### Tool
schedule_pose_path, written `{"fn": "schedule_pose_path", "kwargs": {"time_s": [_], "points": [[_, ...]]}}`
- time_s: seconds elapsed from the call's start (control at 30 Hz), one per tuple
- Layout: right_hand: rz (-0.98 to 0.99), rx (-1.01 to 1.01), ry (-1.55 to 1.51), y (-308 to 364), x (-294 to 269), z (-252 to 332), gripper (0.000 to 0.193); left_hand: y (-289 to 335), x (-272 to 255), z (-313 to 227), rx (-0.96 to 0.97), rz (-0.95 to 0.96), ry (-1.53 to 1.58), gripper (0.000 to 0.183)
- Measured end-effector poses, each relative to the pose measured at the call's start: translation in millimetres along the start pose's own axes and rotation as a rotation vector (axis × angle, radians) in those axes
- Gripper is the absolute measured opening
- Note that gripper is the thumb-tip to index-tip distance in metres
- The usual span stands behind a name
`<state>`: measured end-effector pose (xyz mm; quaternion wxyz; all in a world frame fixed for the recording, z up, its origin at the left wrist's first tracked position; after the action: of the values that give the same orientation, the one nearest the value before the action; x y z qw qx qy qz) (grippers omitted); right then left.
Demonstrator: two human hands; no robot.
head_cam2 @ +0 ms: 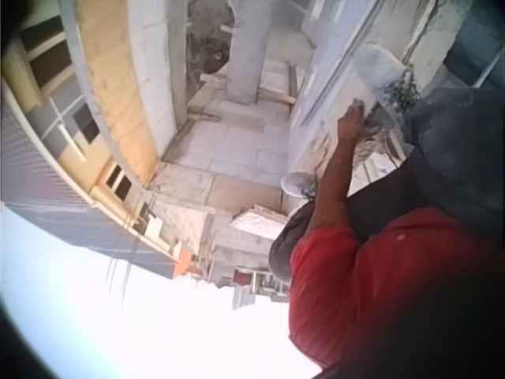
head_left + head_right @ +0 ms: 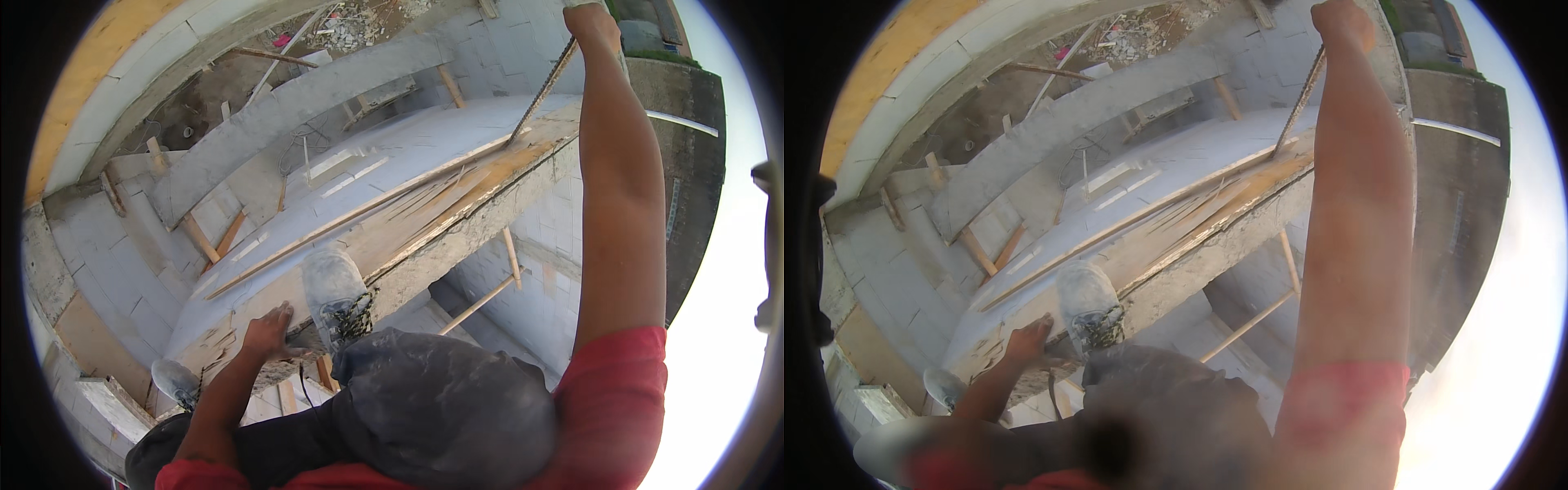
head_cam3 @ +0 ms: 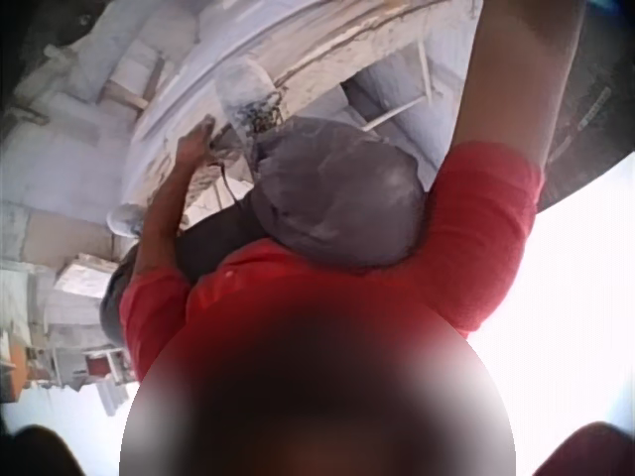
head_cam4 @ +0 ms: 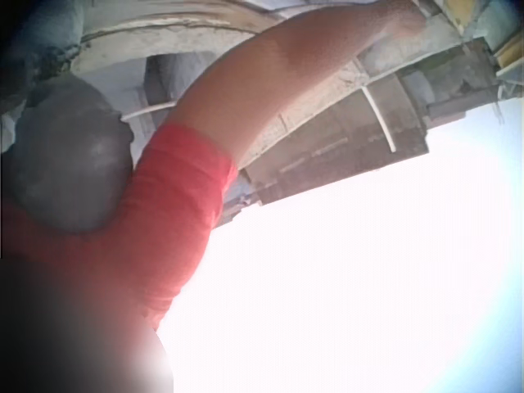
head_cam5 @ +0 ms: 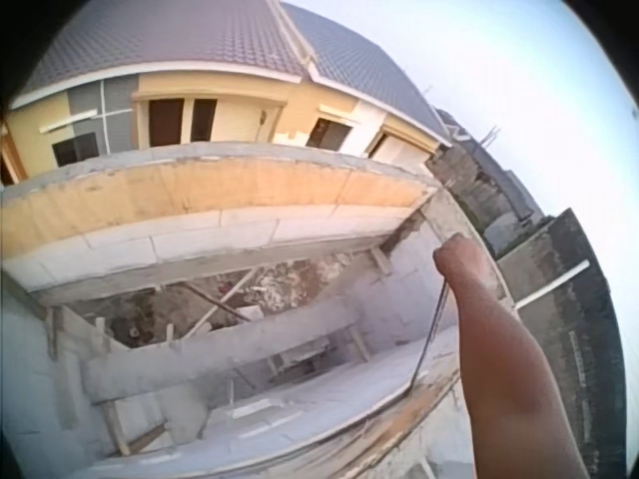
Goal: The person uses a rebar to pry and remove wooden formwork panels from a concrete ceiling at a construction site. The person repeatedly wedges the rebar under the panels and pulls them loose, then lifts and removes them from the structure.
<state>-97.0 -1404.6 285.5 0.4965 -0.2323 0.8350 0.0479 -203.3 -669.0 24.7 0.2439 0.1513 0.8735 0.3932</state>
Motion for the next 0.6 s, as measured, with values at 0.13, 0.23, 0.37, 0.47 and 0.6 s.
{"fn": "schedule_pose_path", "kwargs": {"time_s": [0.13,0.23,0.37,0.47,0.6], "points": [[-0.098,-0.132,0.045,14.4,7.2,33.9,0.045,-0.4,-0.9,-2.4,0.015,-0.008,-0.071,0.111],[-0.070,-0.227,0.024,60.1,-15.8,19.0,0.044,-0.2,0.9,-1.0,-0.014,0.021,-0.073,0.111],[-0.170,-0.080,-0.071,158.0,-46.2,-55.7,0.041,0.6,2.2,0.3,-0.020,0.040,-0.061,0.111],[-0.083,0.173,-0.128,221.7,-34.1,-131.2,0.040,0.3,1.4,1.4,-0.013,0.029,-0.063,0.110],[-0.181,0.245,-0.283,286.6,-10.1,-198.8,0.029,-0.5,3.1,3.3,-0.010,0.009,-0.036,0.110]]}}
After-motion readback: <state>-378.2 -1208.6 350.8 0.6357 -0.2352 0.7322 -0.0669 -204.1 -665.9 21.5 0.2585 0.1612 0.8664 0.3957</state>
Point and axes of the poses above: each hand's wrist, its own y-axis away from the middle knuckle, its own x-axis out of the palm, z = x × y, the point moved 5 cm from there along -y, towards the middle knuckle, and after that the axes turned 7 degrees about y, right-handed, at the moved point
